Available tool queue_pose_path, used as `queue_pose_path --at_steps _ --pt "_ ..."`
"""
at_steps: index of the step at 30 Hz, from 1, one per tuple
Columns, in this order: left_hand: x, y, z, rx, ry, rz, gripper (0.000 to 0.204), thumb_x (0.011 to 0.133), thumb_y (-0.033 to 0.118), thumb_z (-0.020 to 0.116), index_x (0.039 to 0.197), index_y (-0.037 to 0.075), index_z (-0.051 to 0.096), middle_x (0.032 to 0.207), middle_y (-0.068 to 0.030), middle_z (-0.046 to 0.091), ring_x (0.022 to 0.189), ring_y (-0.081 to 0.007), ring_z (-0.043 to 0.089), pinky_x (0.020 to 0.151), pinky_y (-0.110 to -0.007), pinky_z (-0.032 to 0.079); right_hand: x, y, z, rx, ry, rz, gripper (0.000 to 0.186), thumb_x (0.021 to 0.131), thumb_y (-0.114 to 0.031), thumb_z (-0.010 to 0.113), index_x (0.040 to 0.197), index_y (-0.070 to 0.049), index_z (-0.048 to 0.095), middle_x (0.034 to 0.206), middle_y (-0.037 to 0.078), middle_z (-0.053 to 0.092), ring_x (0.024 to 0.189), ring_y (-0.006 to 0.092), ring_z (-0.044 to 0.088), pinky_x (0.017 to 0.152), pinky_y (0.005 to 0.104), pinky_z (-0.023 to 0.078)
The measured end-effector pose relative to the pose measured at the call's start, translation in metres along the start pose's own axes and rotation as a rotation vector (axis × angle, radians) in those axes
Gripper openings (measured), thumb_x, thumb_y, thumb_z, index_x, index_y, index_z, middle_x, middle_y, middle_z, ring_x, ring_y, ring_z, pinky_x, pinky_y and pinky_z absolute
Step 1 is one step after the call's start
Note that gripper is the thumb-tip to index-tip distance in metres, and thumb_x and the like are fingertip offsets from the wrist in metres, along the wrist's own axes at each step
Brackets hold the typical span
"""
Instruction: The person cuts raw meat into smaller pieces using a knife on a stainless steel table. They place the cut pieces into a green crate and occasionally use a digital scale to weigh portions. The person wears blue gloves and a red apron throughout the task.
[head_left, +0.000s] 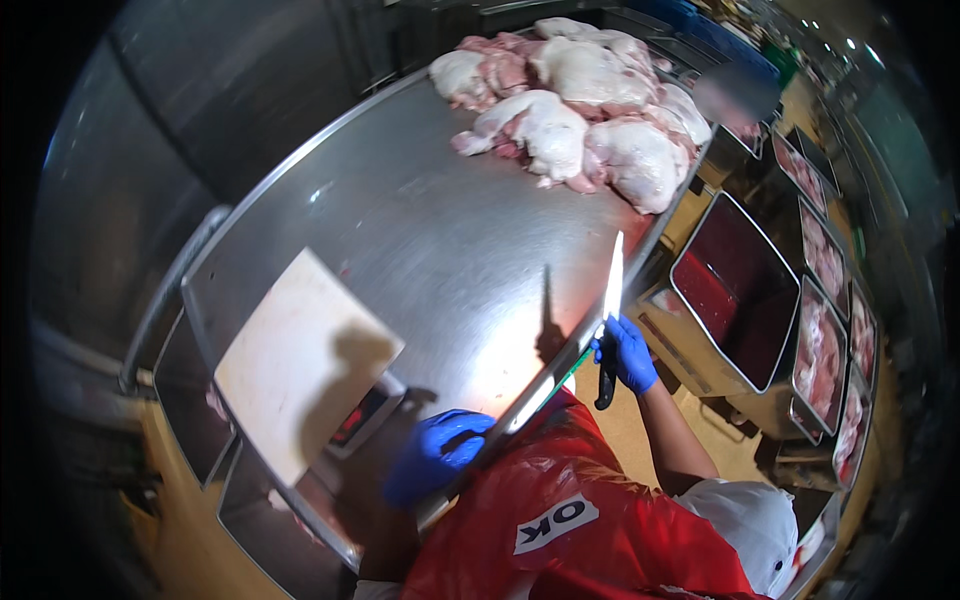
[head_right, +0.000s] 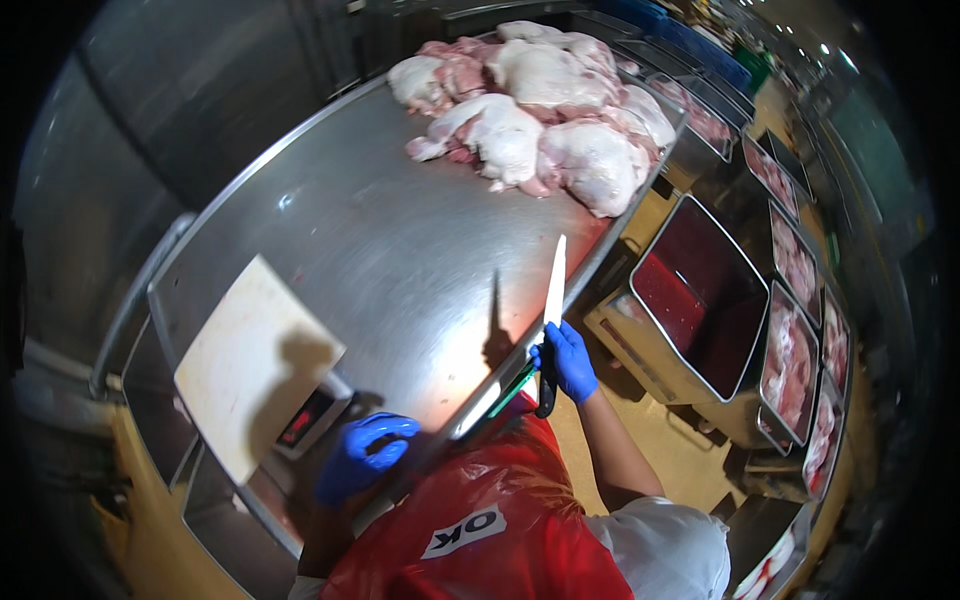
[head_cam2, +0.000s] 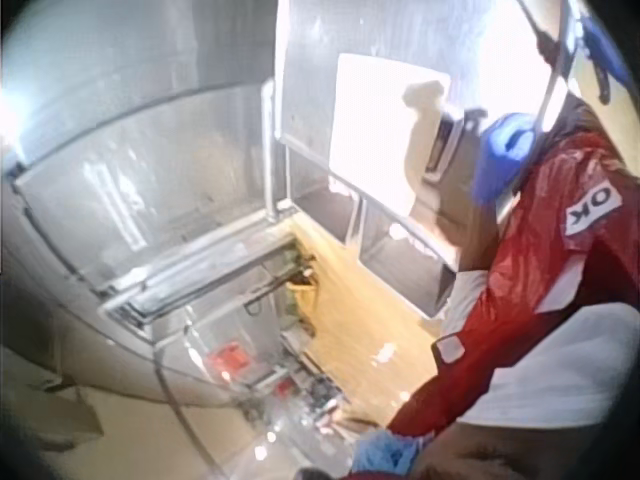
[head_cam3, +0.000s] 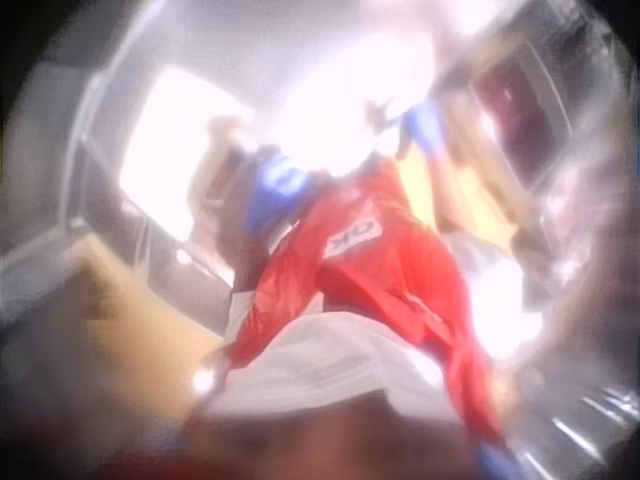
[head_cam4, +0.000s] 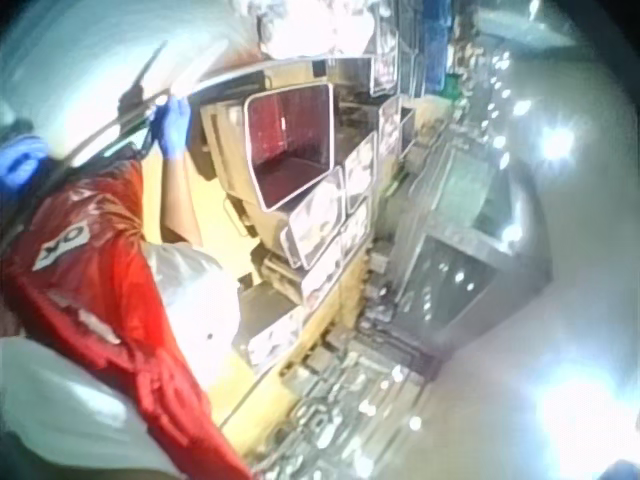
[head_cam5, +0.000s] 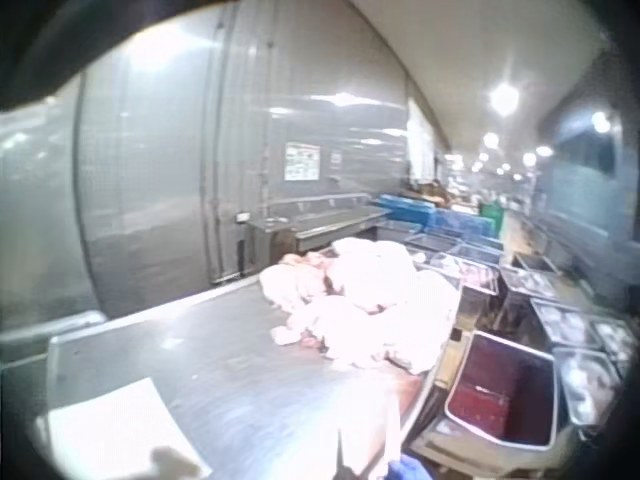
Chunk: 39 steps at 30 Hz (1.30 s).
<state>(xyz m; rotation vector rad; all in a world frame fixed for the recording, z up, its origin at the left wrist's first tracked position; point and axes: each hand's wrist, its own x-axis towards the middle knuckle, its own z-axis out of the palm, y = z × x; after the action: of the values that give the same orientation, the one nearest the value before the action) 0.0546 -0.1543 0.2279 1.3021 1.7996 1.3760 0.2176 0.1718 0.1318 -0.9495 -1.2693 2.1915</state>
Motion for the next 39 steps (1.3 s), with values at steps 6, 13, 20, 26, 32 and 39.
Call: queue_pose_path --at_steps 6,13,20,26,32,39 --pt "0.191 -0.052 0.086 0.189 -0.078 -0.096 0.028 0.085 0.006 0.066 0.112 0.000 0.065 0.106 -0.0184 0.069 0.096 -0.0274 0.069 0.084 -0.034 0.053 0.084 -0.005 -0.145 0.118 0.273 -0.064 0.025 0.102 -0.031 0.049 0.093 -0.008 0.051 0.074 0.005 0.055 0.062 0.0165 0.058 0.057 0.0313 0.049" --pt "0.458 -0.108 0.144 0.376 -0.171 -0.085 0.040 0.089 0.013 0.065 0.127 0.001 0.058 0.121 -0.0184 0.063 0.112 -0.0264 0.061 0.096 -0.035 0.048 0.236 -0.063 -0.243 0.002 0.300 -0.245 0.024 0.102 -0.028 0.051 0.090 -0.007 0.055 0.079 -0.002 0.050 0.076 0.0075 0.047 0.073 0.0225 0.039" --pt "0.744 -0.142 0.188 0.543 -0.200 0.070 0.073 0.087 0.035 0.068 0.143 -0.001 0.039 0.140 -0.0238 0.049 0.131 -0.0345 0.047 0.108 -0.039 0.038 0.392 -0.157 -0.313 -0.005 0.261 -0.358 0.026 0.101 -0.028 0.052 0.098 -0.003 0.061 0.087 -0.002 0.057 0.079 0.0071 0.049 0.074 0.0242 0.043" --pt "0.818 -0.257 0.202 0.256 -0.051 -0.159 0.071 0.091 0.053 0.056 0.134 -0.004 0.051 0.135 -0.0223 0.054 0.126 -0.0316 0.052 0.105 -0.038 0.039 0.438 -0.165 -0.299 0.376 0.358 -0.238 0.020 0.100 -0.025 0.054 0.090 -0.008 0.060 0.077 -0.003 0.055 0.069 0.0083 0.051 0.067 0.0242 0.044" --pt "0.836 -0.276 0.222 -0.131 -0.153 -0.287 0.053 0.095 0.041 0.055 0.116 -0.006 0.064 0.107 -0.0176 0.069 0.099 -0.0206 0.064 0.090 -0.033 0.048 0.471 -0.127 -0.342 0.610 0.276 -0.117 0.033 0.097 -0.035 0.057 0.113 -0.007 0.061 0.100 0.006 0.064 0.092 0.0201 0.061 0.089 0.0360 0.049" --pt "0.736 -0.303 0.224 -0.139 0.203 0.055 0.048 0.098 0.040 0.051 0.109 -0.002 0.068 0.103 -0.0154 0.070 0.095 -0.0227 0.063 0.090 -0.039 0.047 0.404 -0.169 -0.267 0.345 0.198 -0.349 0.025 0.098 -0.034 0.056 0.100 -0.009 0.059 0.084 -0.002 0.055 0.079 0.0106 0.052 0.076 0.0277 0.045"
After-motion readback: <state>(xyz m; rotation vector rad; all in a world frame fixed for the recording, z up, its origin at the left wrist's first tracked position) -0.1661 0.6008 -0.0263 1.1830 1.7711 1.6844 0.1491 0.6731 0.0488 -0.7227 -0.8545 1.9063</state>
